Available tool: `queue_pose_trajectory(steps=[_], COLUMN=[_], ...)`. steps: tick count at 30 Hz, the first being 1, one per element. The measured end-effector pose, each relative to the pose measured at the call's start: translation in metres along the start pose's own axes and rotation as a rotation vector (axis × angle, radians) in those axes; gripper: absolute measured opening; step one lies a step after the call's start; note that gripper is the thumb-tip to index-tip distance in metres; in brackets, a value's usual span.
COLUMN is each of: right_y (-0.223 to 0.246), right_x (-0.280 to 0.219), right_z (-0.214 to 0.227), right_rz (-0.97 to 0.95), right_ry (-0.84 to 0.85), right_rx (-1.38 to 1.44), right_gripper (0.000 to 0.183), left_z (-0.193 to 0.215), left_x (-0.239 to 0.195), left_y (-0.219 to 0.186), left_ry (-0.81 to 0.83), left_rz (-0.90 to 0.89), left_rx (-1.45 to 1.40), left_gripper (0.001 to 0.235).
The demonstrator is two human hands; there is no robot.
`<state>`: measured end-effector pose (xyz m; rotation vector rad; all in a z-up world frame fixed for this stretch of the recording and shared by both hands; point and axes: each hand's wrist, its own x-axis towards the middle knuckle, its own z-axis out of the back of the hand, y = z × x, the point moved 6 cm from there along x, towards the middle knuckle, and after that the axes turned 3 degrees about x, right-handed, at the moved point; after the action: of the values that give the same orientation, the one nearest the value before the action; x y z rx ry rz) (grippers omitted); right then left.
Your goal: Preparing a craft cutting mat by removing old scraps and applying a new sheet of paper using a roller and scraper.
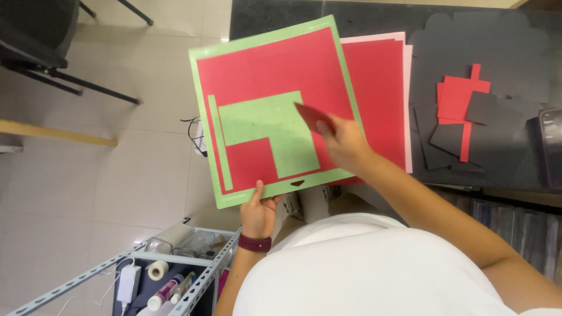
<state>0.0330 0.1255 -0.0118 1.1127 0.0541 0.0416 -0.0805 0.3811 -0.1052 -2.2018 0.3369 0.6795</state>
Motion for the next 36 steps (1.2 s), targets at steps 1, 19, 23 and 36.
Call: queue_pose_trajectory(steps=[1, 19, 23, 36], right_y=[0.0, 0.014, 0.057, 0.184], right_x=[-0.001, 0.014, 0.055, 0.008], right_z=[0.018, 0.087, 0.052, -0.02], right_rz=[-0.004, 0.243, 0.31, 0.017], right_ry=[-0.008, -0.038, 0.127, 0.58], right_rx=[-0.002, -0.678, -0.475, 1.06], right_gripper=[0.027, 0.089, 0.086, 0.106], left_z=[0.015, 0.052, 0.075, -0.188], left_x=[0.006, 0.024, 0.014, -0.007], left_y=[0.007, -0.013, -0.111, -0.242], left_ry=[0.007, -0.189, -0.101, 0.223], left_rz=[0.005, -0.082, -0.219, -0.294], left_rx=[0.003, 0.061, 0.01, 0.043], left_gripper=[0.049, 0.045, 0.034, 0.024])
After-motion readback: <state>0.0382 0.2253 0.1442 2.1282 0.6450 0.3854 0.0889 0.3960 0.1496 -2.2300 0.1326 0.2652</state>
